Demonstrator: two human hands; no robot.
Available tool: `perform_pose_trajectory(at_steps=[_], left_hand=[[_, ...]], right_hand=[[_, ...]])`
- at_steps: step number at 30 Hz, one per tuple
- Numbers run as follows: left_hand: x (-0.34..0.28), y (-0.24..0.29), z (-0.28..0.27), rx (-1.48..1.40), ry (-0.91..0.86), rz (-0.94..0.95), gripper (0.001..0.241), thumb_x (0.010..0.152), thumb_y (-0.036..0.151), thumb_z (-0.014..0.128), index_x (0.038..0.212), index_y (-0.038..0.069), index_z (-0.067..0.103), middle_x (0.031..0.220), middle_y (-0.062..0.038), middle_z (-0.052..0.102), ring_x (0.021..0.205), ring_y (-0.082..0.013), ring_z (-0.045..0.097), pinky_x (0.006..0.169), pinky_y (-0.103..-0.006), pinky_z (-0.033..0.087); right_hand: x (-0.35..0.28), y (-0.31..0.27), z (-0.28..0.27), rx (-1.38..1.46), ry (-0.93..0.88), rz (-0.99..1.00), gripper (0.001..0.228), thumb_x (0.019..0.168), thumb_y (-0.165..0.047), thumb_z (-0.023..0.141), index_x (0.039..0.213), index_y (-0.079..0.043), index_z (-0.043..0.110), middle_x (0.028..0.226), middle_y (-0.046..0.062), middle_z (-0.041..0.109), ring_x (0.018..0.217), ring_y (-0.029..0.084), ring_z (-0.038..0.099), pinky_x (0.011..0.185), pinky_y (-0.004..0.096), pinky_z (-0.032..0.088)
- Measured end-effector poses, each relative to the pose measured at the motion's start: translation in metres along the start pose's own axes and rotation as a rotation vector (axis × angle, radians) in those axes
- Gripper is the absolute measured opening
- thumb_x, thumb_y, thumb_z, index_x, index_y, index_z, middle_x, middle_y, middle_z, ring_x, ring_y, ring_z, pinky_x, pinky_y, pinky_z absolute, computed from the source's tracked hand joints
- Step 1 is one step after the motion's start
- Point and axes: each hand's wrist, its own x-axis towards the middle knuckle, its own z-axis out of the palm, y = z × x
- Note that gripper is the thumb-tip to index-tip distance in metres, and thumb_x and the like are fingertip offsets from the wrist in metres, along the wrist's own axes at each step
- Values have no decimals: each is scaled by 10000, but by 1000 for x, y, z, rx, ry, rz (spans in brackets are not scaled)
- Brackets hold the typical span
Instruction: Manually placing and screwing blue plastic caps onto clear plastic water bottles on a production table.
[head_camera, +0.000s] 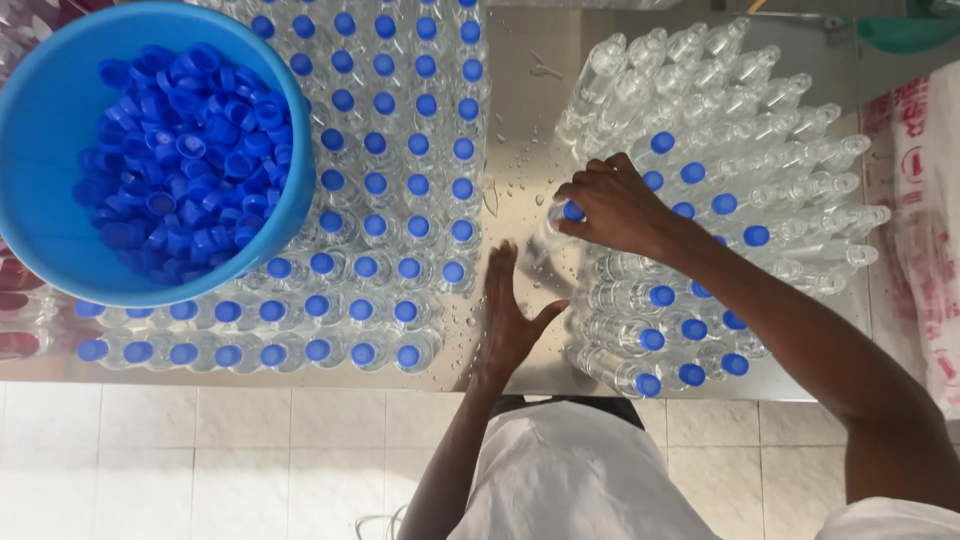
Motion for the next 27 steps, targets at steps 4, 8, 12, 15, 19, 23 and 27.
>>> perform_pose_trajectory(at_steps=[4, 8, 12, 15, 19, 23, 27], left_hand=[[5, 42, -42, -171, -260, -155, 1293, 716, 521, 974, 1744, 220, 250, 1715, -177, 451, 1564, -422, 432, 1337, -561, 368], [-11, -34, 3, -668, -387, -307, 747, 849, 279, 964, 1452, 107, 557, 1196, -202, 798, 1048, -303, 811, 848, -424, 710], [-11, -41, 9, -803, -324, -446, 555, 994, 310, 825, 1397, 17, 581, 1181, -236, 786, 990, -344, 818, 798, -472, 710], [-15, -42, 7, -797, -322, -510, 657, 983, 387, 854, 1430, -12, 586, 1232, -248, 778, 1045, -361, 808, 842, -484, 701], [-14, -39, 6, -793, -333, -538, 691, 963, 382, 880, 1443, -20, 589, 1256, -238, 777, 1110, -378, 791, 865, -491, 696], [-14, -28, -3, -781, -310, -541, 712, 914, 385, 932, 1430, -7, 637, 1232, -237, 763, 1118, -347, 779, 860, -475, 709], [-17, -42, -8, -723, -421, -318, 754, 867, 425, 951, 1399, 10, 615, 1173, -211, 772, 1084, -302, 765, 915, -474, 678]], right_hand=[[-25, -43, -77, 629, -260, 5, 384, 975, -390, 776, 1246, -120, 805, 985, 195, 782, 1041, 390, 723, 964, 563, 528], [-17, -20, -33, 787, -219, 111, 395, 1114, -249, 641, 1453, -47, 675, 1019, 252, 751, 1013, 394, 724, 919, 514, 546], [-16, -6, -11, 698, -79, 163, 385, 1100, -246, 673, 1411, -19, 676, 1109, 226, 755, 1159, 421, 699, 979, 571, 543], [-21, -3, 8, 674, -157, 136, 369, 1094, -283, 667, 1396, -73, 688, 1177, 193, 762, 1234, 398, 684, 1037, 570, 536], [-18, -8, 17, 567, -248, 35, 392, 1112, -317, 619, 1429, -91, 657, 1335, 208, 719, 1330, 428, 637, 1095, 588, 522], [-13, -30, -13, 677, -306, 15, 414, 1119, -151, 547, 1521, -59, 574, 1495, 253, 632, 1421, 470, 572, 1155, 638, 471], [-13, -30, -31, 765, -406, -15, 388, 1101, -105, 571, 1482, -34, 598, 1401, 249, 686, 1367, 439, 637, 1122, 605, 511]])
